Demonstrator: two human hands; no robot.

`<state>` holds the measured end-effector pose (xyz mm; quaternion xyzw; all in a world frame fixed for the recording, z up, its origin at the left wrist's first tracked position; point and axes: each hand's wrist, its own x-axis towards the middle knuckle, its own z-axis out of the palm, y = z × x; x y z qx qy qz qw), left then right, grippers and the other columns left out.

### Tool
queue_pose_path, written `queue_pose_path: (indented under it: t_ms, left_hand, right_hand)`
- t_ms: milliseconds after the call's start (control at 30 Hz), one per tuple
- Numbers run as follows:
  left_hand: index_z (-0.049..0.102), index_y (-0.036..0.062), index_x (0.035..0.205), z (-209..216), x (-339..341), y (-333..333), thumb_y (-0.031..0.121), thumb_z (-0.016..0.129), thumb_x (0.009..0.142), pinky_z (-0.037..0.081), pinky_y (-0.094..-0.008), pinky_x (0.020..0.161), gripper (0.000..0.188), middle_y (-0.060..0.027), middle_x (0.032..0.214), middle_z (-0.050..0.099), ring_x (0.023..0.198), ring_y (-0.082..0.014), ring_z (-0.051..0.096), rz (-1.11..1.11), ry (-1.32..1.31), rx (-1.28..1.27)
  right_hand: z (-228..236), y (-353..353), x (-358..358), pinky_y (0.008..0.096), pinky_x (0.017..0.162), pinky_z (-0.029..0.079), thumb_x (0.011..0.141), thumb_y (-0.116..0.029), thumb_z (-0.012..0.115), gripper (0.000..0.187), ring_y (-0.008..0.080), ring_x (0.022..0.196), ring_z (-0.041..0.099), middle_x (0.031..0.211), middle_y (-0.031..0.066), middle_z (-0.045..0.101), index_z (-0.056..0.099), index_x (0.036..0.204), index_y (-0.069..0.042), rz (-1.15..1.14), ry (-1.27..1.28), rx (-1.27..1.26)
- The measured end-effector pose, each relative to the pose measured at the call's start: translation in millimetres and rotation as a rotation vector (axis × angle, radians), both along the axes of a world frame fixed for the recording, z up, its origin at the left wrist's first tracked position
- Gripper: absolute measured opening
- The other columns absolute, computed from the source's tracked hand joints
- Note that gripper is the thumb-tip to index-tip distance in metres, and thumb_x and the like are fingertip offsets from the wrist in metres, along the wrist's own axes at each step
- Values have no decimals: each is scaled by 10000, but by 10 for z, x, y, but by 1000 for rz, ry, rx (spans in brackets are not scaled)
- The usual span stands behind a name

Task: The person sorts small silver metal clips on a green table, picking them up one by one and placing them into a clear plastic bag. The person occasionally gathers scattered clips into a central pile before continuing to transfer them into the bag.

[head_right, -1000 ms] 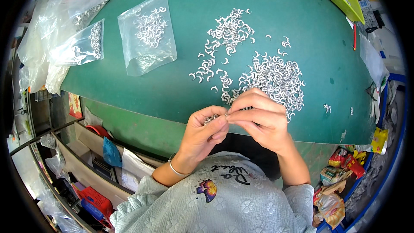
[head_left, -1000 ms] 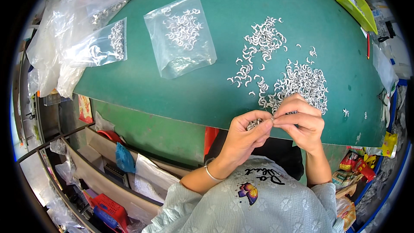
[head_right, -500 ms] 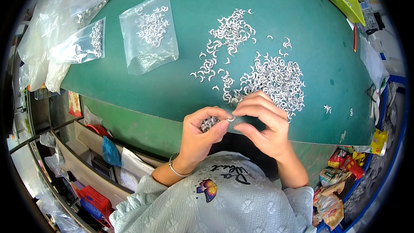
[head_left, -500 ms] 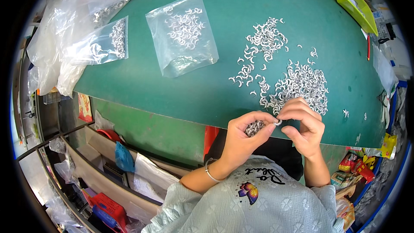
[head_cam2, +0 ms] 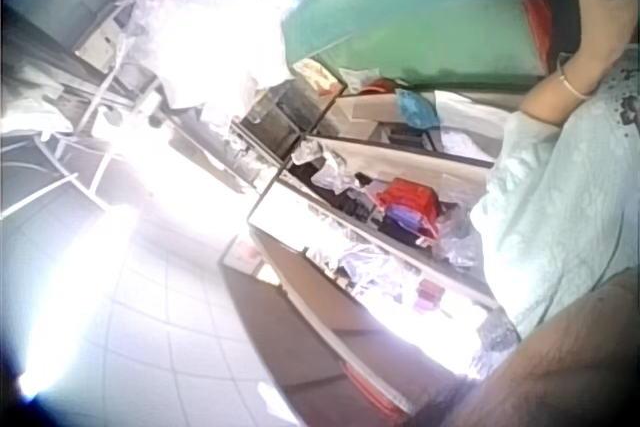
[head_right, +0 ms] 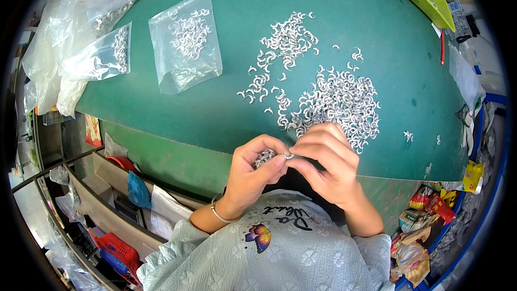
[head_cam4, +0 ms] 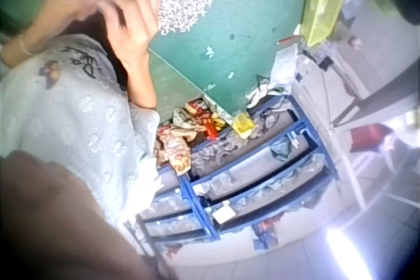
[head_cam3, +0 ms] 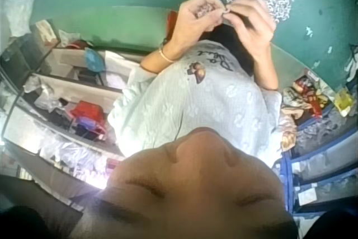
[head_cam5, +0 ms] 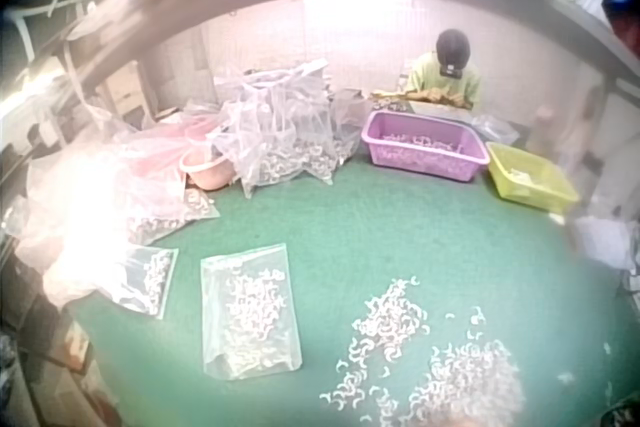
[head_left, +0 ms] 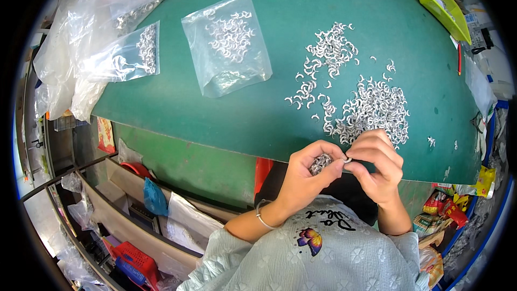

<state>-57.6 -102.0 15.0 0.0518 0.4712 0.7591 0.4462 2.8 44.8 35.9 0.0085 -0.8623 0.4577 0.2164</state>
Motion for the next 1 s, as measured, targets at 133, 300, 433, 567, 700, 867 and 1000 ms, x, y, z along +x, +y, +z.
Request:
queue_pose_path:
  t_ms: [133, 300, 433, 567, 700, 867, 1000]
  left_hand:
    - [479, 19, 855, -96, -35, -10, 110, 508, 831, 261, -177, 426, 98, -77, 710, 506, 524, -56, 365, -83, -371, 248]
    - [446, 18, 809, -151, -62, -6, 120, 483, 793, 252, -190, 417, 109, -127, 713, 481, 508, -81, 323, -142, -428, 370]
    - [462, 9, 803, -119, -35, 11, 112, 483, 795, 247, -188, 416, 105, -113, 713, 482, 530, -86, 351, -125, -354, 326]
    - [502, -4, 824, -111, -27, 14, 118, 469, 863, 250, -182, 420, 132, -84, 717, 490, 543, -74, 368, -111, -318, 243]
    - [550, -15, 926, -117, -25, 28, 126, 466, 917, 257, -177, 424, 165, -47, 713, 493, 546, -53, 373, -78, -349, 229]
    - [562, -15, 991, -154, 13, 31, 60, 534, 872, 267, -173, 432, 142, -17, 713, 490, 552, -47, 379, 76, -292, 155]
    - [571, -19, 994, -108, 60, 68, -14, 588, 805, 302, -168, 453, 190, -9, 748, 519, 585, -39, 410, 222, 5, -35]
  right_hand:
    - [-17, 68, -27, 334, 667, 430, 630, -49, 704, 152, 242, 714, 556, 744, 85, 594, 607, 732, 9, 44, -37, 5]
    - [-167, 475, -396, 331, 714, 445, 766, -46, 618, 94, 254, 776, 571, 833, 118, 618, 608, 826, 26, -296, -181, 219]
    - [-328, 725, -738, 361, 750, 419, 758, -56, 619, 121, 274, 816, 535, 840, 109, 590, 602, 856, 12, -358, -236, 402]
    - [-421, 772, -871, 364, 750, 412, 740, -38, 624, 122, 274, 813, 526, 824, 107, 578, 595, 851, 2, -317, -194, 548]
    - [-318, 694, -835, 307, 671, 432, 737, -12, 628, 126, 208, 717, 542, 787, 78, 584, 605, 861, -5, -303, -247, 339]
    - [-99, 368, -465, 218, 633, 444, 783, 17, 617, 126, 69, 710, 542, 839, 32, 622, 624, 909, 14, -186, -311, -570]
    - [-58, 161, -163, 245, 698, 469, 777, 53, 611, 108, 115, 772, 579, 864, 83, 630, 634, 880, 30, -94, -348, -947]
